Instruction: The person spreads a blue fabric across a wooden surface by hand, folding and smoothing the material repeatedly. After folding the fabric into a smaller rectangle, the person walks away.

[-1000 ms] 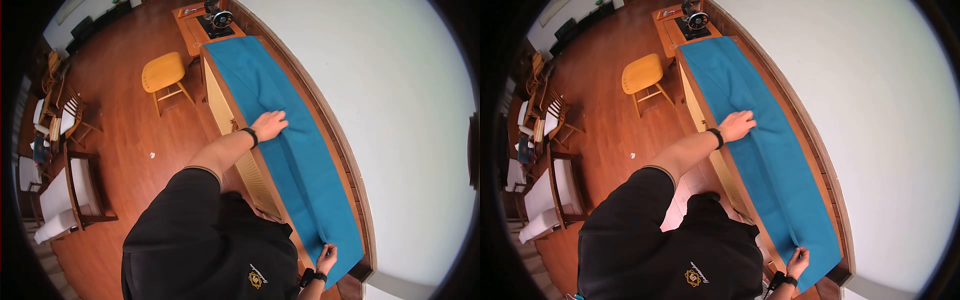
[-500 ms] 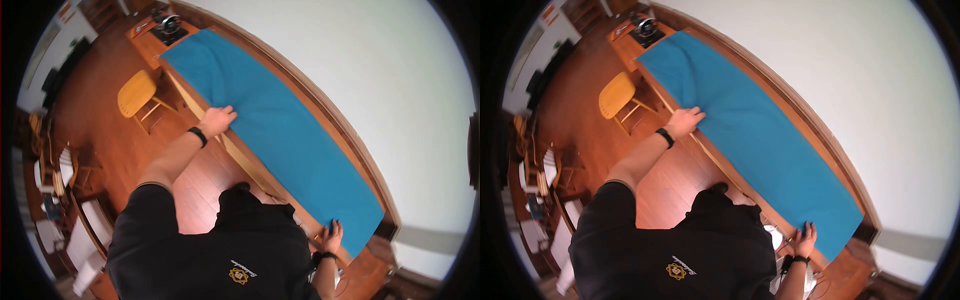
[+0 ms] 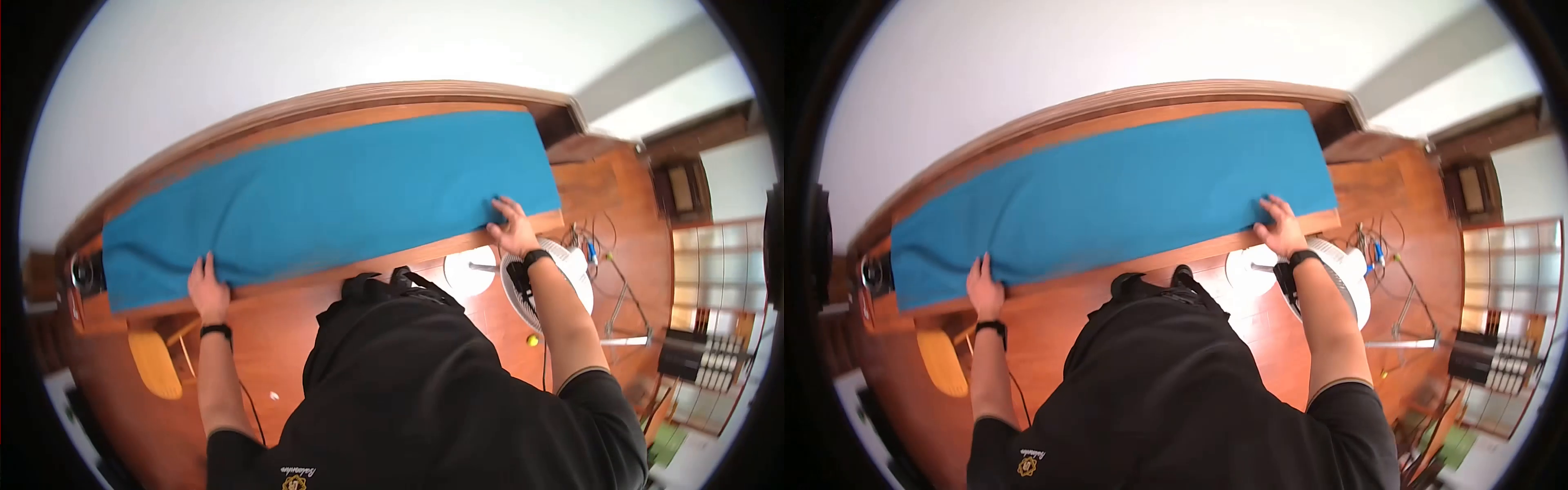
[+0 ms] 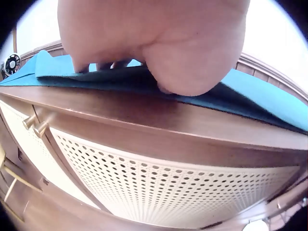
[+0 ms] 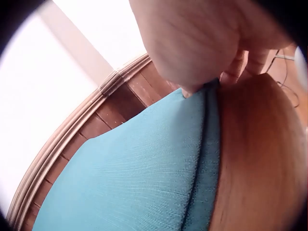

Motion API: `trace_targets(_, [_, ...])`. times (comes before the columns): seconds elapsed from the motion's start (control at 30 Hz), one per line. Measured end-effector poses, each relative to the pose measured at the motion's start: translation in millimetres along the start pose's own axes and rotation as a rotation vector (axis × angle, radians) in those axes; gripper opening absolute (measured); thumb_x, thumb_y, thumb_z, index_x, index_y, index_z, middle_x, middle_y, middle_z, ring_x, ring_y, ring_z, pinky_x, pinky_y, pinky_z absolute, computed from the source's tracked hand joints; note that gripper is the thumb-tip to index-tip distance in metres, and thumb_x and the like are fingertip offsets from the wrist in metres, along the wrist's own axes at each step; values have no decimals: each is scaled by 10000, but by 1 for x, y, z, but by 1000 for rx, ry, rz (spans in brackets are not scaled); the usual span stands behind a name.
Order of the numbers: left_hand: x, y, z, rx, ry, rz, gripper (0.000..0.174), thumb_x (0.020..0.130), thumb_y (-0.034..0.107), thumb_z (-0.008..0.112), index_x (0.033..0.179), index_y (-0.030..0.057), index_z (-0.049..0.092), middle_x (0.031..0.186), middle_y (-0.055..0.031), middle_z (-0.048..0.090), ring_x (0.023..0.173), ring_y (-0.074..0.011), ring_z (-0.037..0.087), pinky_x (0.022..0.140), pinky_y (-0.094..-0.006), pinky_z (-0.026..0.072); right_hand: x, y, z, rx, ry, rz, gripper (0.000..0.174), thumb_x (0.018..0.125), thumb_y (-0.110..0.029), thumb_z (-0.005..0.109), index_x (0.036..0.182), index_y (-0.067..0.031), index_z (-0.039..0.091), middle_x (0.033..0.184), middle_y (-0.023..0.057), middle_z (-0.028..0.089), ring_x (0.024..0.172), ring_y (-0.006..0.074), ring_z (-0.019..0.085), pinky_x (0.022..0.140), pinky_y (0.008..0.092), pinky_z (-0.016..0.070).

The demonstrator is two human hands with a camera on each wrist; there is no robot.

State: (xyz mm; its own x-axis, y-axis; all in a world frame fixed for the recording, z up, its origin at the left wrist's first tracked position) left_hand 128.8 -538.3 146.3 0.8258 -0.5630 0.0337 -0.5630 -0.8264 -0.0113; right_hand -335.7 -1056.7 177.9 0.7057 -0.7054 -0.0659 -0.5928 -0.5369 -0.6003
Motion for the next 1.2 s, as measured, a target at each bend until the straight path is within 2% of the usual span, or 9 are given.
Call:
trace_targets(0.13, [1,-7,-10,188,-185,-20,634,727,69,655,1352,137,567,1279,-105,572,1224,-275,523,1131,-452,321,18,101,-61,-206,414,425,703,851,-391,695,1382,18,482,1385,260,496,1296,405,466,1101,443,382])
trace_targets(0.33, [-11,15,-14,136,-255,-42,631,731,1,616,1350,110,564,1296,-124,566,1171,-327,552,988,-421,482,23,176,-86,-163,412,902,824,857,-541,643,1439,-3,417,1409,318,454,1314,427,460,1089,454,396])
trace_targets(0.57, [-21,45,-6,-32,-251,-145,673,756,-41,545,1412,104,507,1458,-185,458,1291,-367,482,1068,-438,430,29,212,-94,-38,527,717,239,882,-286,687,915,-51,718,847,124,727,804,268,701,780,392,536])
trace_targets(0.93, [-18,65,19,-49,-251,-184,824,763,45,562,1538,118,292,1555,-311,226,1410,-471,293,1155,-490,305,27,264,-95,-157,452,843,330,896,-348,625,928,-31,711,954,199,723,920,346,698,842,415,534])
trace_targets(1.0, [-19,53,34,-100,-166,-139,843,766,104,602,1543,118,275,1543,-323,230,1400,-493,283,1158,-508,290,34,295,-96,-398,327,765,428,907,-420,555,966,-31,722,1030,238,705,1001,370,686,869,435,536])
trace_targets(1.03, [-19,66,17,-122,-162,-104,872,760,171,652,1544,117,273,1518,-319,275,1385,-507,278,1155,-526,286,46,350,-86,-620,-147,698,520,908,-475,485,1030,-32,727,1081,251,687,1036,386,677,871,473,540])
trace_targets(1.1, [-19,90,-16,-100,-274,-93,900,746,320,722,1521,108,315,1504,-317,301,1409,-480,251,1151,-531,287,50,298,-96,-435,-114,715,596,913,-542,480,943,-9,747,967,236,719,918,367,714,745,482,552])
trace_targets(1.13, [-23,86,-13,-66,-264,-168,909,743,370,729,1518,120,322,1511,-318,296,1416,-478,252,1153,-533,286,60,371,-81,-241,-26,648,655,907,-601,491,825,-4,748,860,232,723,850,365,715,701,487,540])
trace_targets(1.2, [-35,88,-10,-103,-248,-196,862,801,409,676,1533,156,298,1549,-318,228,1435,-493,222,1159,-564,257,66,342,-99,-459,232,492,670,916,-588,516,1069,51,649,1028,293,682,953,428,671,792,520,534])
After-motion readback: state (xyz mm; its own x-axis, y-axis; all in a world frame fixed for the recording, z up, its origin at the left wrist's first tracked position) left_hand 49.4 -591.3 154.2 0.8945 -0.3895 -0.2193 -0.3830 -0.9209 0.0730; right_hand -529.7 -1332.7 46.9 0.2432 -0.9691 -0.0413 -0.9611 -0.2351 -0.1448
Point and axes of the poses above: each hand's wrist, its own x-axis towards the middle knuckle, its own z-axis out of the palm, y = z × x, the point moved 5 cm from there along x, towards the middle knuckle
